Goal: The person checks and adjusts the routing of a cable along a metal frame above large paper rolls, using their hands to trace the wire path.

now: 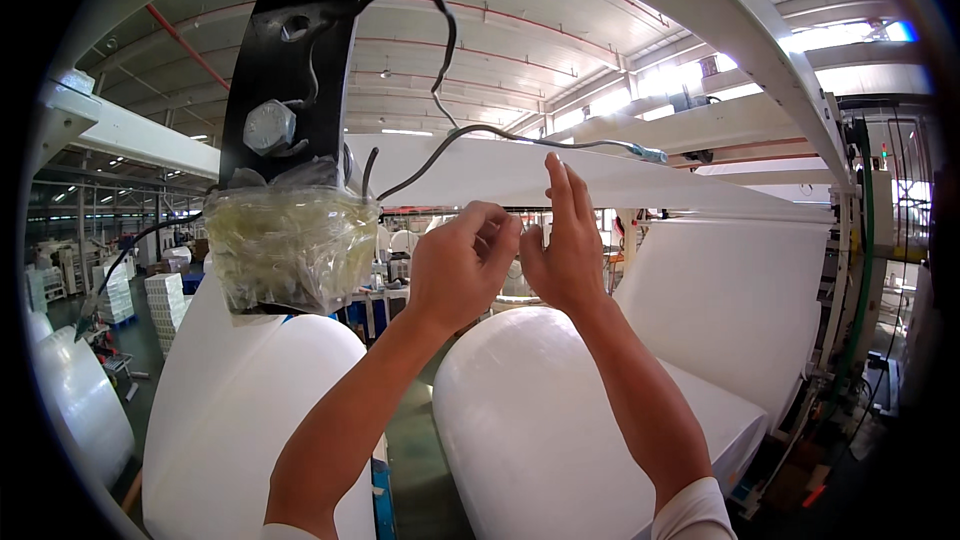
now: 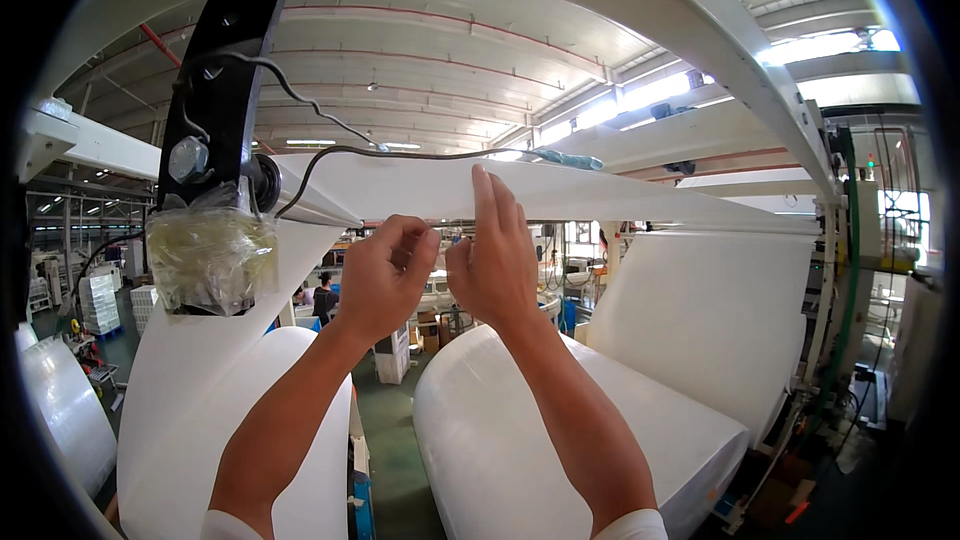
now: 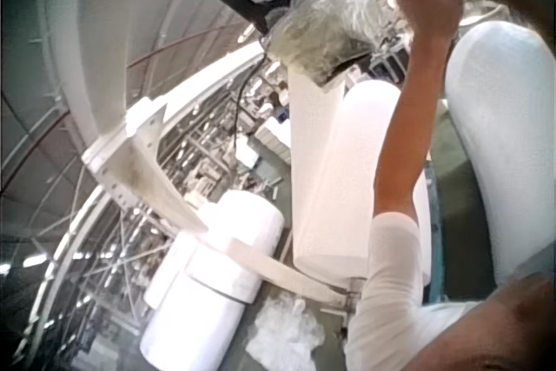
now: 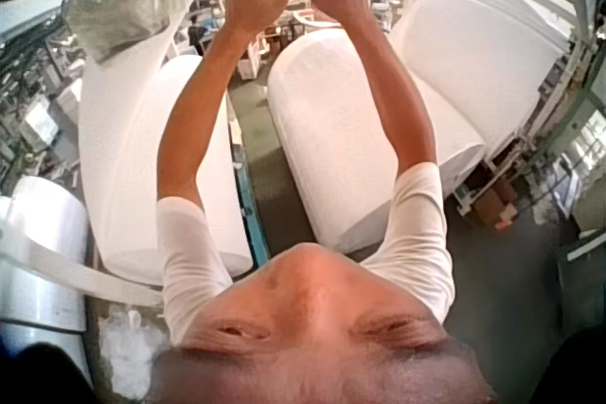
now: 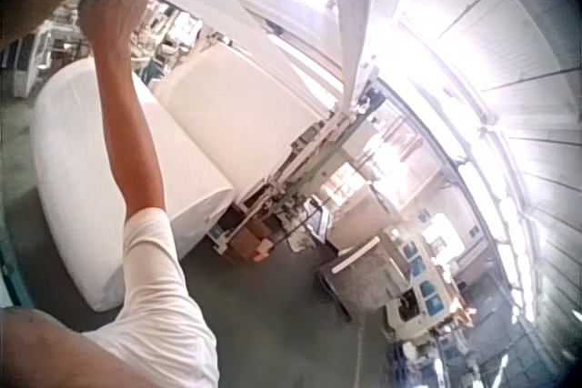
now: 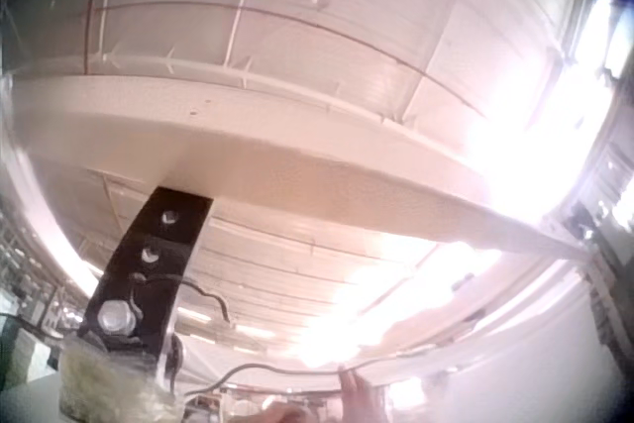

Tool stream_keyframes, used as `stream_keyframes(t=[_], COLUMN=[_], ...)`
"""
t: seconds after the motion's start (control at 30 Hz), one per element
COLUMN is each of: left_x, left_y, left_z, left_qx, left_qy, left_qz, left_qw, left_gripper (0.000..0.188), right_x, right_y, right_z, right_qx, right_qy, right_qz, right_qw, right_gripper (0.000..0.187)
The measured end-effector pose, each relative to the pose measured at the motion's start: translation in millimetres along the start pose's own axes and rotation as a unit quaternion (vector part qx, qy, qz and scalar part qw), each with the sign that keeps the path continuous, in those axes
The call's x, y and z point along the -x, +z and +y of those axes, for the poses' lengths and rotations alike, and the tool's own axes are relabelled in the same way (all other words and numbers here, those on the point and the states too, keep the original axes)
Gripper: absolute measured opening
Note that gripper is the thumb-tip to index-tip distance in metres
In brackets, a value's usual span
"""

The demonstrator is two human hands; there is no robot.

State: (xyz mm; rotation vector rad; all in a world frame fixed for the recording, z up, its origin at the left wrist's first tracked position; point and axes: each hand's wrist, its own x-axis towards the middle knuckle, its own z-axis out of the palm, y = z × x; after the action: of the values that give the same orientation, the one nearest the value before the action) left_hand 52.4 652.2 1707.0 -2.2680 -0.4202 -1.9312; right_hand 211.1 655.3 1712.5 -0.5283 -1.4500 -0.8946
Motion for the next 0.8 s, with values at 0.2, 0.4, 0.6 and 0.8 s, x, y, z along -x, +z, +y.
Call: stream_keyframes(t=[0.2, 0.4, 0.6, 0.8], left_x=[-1, -16, -36, -43], left_y=[-4, -7, 0, 4], left_z=[-11, -1, 13, 16], left_qx=[-0.040, -0.108, -0.214, -0.294], left_qy=[-0.004, 0.037, 0.025, -0.006], left_qz=[-0.022, -0.032, -0.049, -0.059], left_qw=[0.999, 0.993, 0.975, 0.954], left_gripper=[0.027, 0.058, 0.080, 0.081], right_x=[-5, -10, -14, -19], right_y=[10, 24, 22, 16], right_z=[0, 6, 11, 13], right_qx=[-0.041, -0.054, -0.059, -0.070], right_qy=[0.053, 0.042, 0.046, 0.037], right_qz=[-0.033, -0.024, -0.021, -0.020], right_qw=[0.997, 0.997, 0.997, 0.997], right_gripper=[0.078, 0.081, 0.080, 0.081])
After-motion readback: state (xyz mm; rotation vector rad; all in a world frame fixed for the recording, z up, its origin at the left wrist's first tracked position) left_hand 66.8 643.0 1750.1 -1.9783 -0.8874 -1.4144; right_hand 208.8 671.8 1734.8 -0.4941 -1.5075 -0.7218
